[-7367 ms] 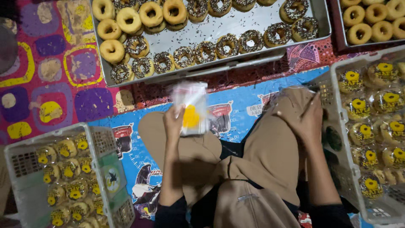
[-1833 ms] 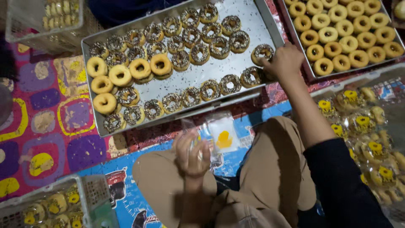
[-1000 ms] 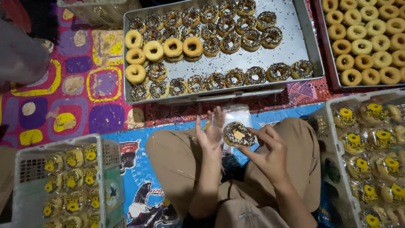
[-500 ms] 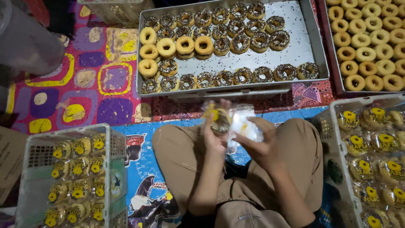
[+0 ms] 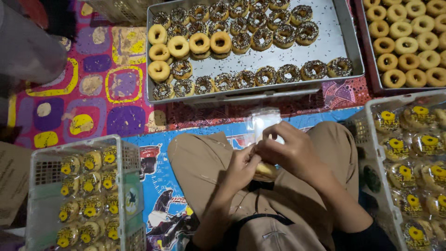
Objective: The person sits on a mat and repeatedly picks donuts from metal trays, places them into small clear plastic bags, and stacks the filled bags in a white crate. The donuts include plain and chocolate-sprinkled varieties.
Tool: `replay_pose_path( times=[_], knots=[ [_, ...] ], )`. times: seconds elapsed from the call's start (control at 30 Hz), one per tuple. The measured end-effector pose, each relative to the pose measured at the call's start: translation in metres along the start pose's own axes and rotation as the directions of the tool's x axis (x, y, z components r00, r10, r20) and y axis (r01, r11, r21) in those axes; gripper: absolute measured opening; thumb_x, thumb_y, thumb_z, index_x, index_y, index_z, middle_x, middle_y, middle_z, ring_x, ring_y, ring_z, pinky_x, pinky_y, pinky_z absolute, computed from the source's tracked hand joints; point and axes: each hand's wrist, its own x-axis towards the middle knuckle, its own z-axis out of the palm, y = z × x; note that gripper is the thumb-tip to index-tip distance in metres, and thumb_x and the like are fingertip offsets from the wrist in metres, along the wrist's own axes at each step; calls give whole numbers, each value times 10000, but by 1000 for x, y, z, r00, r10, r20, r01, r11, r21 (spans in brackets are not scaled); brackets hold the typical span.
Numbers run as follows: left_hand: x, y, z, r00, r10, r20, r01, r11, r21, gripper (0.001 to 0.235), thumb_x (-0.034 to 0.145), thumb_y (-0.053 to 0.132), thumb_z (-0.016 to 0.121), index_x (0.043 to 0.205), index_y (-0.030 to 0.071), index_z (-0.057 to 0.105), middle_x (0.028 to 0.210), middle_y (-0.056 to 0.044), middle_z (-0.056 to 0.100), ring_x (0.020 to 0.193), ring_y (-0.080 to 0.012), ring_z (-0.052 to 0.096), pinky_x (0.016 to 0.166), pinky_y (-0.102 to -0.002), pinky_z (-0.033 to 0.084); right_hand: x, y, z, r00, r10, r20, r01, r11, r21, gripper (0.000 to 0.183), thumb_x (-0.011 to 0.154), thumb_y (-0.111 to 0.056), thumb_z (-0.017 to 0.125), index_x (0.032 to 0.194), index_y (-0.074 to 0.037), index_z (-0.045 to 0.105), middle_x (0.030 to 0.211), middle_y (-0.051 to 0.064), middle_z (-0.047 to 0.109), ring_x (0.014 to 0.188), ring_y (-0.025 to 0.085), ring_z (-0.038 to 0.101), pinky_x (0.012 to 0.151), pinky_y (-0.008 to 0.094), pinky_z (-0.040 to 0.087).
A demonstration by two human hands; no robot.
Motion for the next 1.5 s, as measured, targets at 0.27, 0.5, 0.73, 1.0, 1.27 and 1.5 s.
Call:
replay_pose_path(
  times=[0.27,0.5,0.73,1.0,1.27,1.5],
  knots=[
    [-12,46,-6,954,238,184,-300,698,651,172,990,107,602,938,-56,617,824,-197,659,732,-232,665,664,-408,504,-21,4,2,960,-239,144,260,954,-149,367,702,-161,763,1062,-86,754,967,11,661,875,207,627,700,358,510],
    [-20,59,-37,914,-274,-299,362,883,298,412,1061,258,453,1316,29,682,994,-198,780,770,-247,706,685,-398,574,-37,116,21,684,682,259,-272,568,-777,230,1100,-222,565,1001,-108,738,949,164,739,897,325,719,751,442,558],
    [-11,50,-8,839,157,-521,-169,985,26,617,1090,278,356,1643,125,129,1674,-50,226,1488,-166,325,1107,-324,400,-42,39,88,808,530,257,-567,818,98,796,854,-283,717,1499,-21,331,1219,331,617,1026,501,648,880,510,514],
    [-27,41,-42,841,185,-508,-24,951,307,471,1091,226,493,1504,0,512,1316,-158,684,1167,-228,658,959,-262,535,-39,24,128,722,469,509,-688,405,602,952,940,-160,770,1706,-152,206,1400,266,613,1127,433,614,936,488,491],
    [-14,59,-35,771,-100,-629,378,867,325,295,1019,355,589,1114,107,718,880,-43,801,770,-124,754,732,-311,575,-69,14,172,738,624,255,-601,437,669,294,1082,-240,553,1259,-35,669,1117,38,735,1038,112,668,920,274,537],
    [-4,78,-75,668,184,-721,315,808,498,242,926,343,692,1009,140,794,887,-18,814,807,-113,763,692,-279,558,-34,43,209,588,793,161,-562,257,786,200,949,-207,728,920,-12,763,800,-7,726,721,47,587,661,217,458]
  ],
)
